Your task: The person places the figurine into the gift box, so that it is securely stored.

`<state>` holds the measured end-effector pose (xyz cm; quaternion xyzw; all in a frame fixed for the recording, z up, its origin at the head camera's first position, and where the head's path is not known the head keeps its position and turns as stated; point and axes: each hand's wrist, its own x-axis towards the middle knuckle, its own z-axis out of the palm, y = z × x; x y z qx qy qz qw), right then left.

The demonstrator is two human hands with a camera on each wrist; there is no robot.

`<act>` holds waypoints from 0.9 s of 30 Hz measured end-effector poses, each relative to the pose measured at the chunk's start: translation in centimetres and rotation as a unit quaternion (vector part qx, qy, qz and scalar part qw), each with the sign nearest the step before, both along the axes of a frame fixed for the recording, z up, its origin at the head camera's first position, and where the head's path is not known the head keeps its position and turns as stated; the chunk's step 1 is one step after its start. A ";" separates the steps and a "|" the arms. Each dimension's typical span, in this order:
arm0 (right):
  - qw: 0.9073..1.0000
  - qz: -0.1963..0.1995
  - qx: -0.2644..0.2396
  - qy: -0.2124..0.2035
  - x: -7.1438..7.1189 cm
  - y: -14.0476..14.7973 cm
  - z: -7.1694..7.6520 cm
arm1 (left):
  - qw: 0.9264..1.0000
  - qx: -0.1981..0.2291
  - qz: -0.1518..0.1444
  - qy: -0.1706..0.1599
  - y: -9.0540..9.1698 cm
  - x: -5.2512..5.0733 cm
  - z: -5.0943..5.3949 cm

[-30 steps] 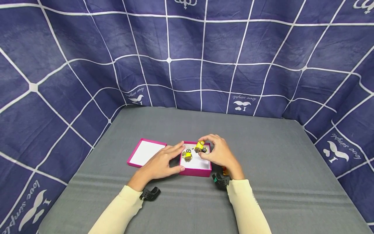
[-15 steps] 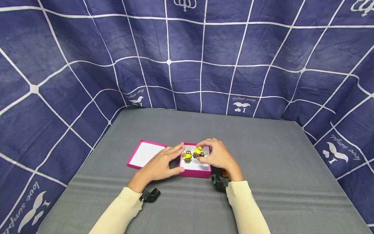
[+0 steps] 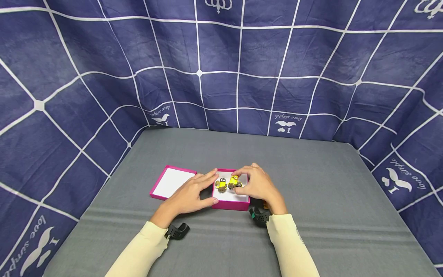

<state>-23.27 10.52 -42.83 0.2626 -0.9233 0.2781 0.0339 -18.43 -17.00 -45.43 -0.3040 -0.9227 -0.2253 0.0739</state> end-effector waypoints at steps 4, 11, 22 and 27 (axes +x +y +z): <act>1.000 0.006 0.013 0.018 0.0 -0.1 -0.3 | 1.000 0.004 -0.004 0.002 -0.1 0.1 -0.1; 0.999 -0.002 0.033 0.027 0.1 -0.5 -0.3 | 1.000 0.004 -0.006 0.007 -0.1 -0.1 -0.1; 0.995 -0.029 0.085 0.035 0.6 -1.2 0.2 | 1.000 0.003 -0.003 -0.002 -0.2 -0.2 -0.1; 0.991 -0.052 0.116 0.036 0.8 -1.5 0.3 | 1.000 0.004 -0.001 -0.008 -0.1 -0.1 -0.2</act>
